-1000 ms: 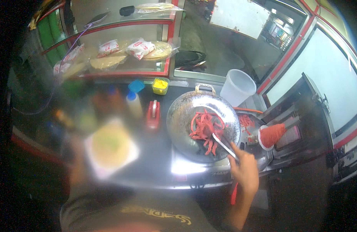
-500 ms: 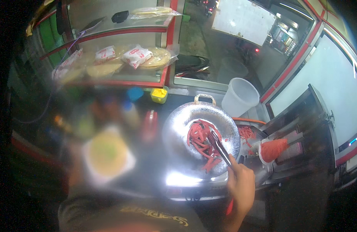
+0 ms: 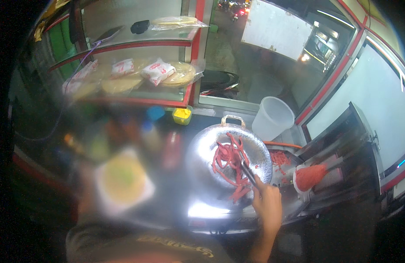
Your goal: The person assembles tacos by placing tortillas on a flat griddle, adding shredded lettuce and cooked meat, then drizzling sauce. The person uses tongs to handle the meat and a spatula to flip tortillas.
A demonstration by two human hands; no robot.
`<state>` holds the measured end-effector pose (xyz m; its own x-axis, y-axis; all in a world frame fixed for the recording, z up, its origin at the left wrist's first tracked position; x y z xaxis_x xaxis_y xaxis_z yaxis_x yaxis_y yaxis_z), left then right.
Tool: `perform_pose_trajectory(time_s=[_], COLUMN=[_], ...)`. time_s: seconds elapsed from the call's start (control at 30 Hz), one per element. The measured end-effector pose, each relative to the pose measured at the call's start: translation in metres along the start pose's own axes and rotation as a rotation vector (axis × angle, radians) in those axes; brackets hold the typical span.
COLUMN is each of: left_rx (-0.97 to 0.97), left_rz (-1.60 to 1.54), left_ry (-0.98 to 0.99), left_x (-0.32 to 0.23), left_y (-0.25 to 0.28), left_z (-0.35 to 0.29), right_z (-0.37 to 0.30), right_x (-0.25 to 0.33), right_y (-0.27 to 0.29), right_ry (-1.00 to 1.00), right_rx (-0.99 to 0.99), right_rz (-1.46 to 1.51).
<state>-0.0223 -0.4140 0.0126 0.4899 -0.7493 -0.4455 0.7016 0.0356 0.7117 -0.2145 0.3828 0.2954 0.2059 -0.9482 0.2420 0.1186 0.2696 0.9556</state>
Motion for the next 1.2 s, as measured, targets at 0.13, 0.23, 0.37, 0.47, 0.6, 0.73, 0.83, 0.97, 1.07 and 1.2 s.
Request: perform_pose_trajectory(time_s=[0.13,0.23,0.37,0.47,0.6,0.73,0.83,0.97,1.07,1.2], left_rx=[-0.057,0.023,0.006,-0.004,-0.076,0.015,-0.010,-0.025,-0.014,-0.008], left_rz=[0.066,-0.048,0.025,0.047,0.038,-0.054,0.030,0.084,0.055,-0.008], left_ry=[-0.070,0.169,0.023,0.005,-0.042,0.217,0.109,0.014,0.015,0.085], left_x=[-0.010,-0.004,-0.008,0.001,0.005,0.013,0.007,0.012,0.019,0.015], left_y=[0.004,0.004,0.006,0.000,-0.004,-0.006,-0.005,-0.009,-0.012,-0.007], left_z=[-0.001,0.001,0.002,0.000,-0.001,-0.004,-0.003,-0.001,0.000,-0.002], right_z=[-0.009,-0.009,-0.001,0.001,-0.002,-0.011,-0.015,-0.020,-0.020,-0.031], right_x=[0.006,0.002,-0.015,-0.010,-0.008,0.001,0.000,-0.014,-0.009,0.002], right_y=[0.003,-0.004,-0.006,-0.005,-0.004,0.003,0.003,0.004,0.001,0.015], right_ry=[0.089,0.038,-0.125,0.052,0.013,0.054,0.088,0.018,0.094,0.151], right_rx=[-0.021,0.040,-0.078,-0.101,0.021,-0.004,-0.009,-0.137,-0.170,-0.230], right_rz=[0.041,-0.018,0.042,-0.031,-0.155,-0.063,-0.021,0.165,0.046,0.006])
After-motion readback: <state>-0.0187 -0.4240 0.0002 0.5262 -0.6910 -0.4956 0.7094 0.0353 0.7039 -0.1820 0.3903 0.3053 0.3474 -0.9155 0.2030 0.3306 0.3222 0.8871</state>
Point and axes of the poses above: each hand's wrist, its own z-axis towards the middle knuckle, its own y-axis out of the back of the hand, x = y × z, the point moved 5 cm from there along z, towards the middle knuckle, and after that the axes turned 6 degrees about -z, right-handed, at the moved point
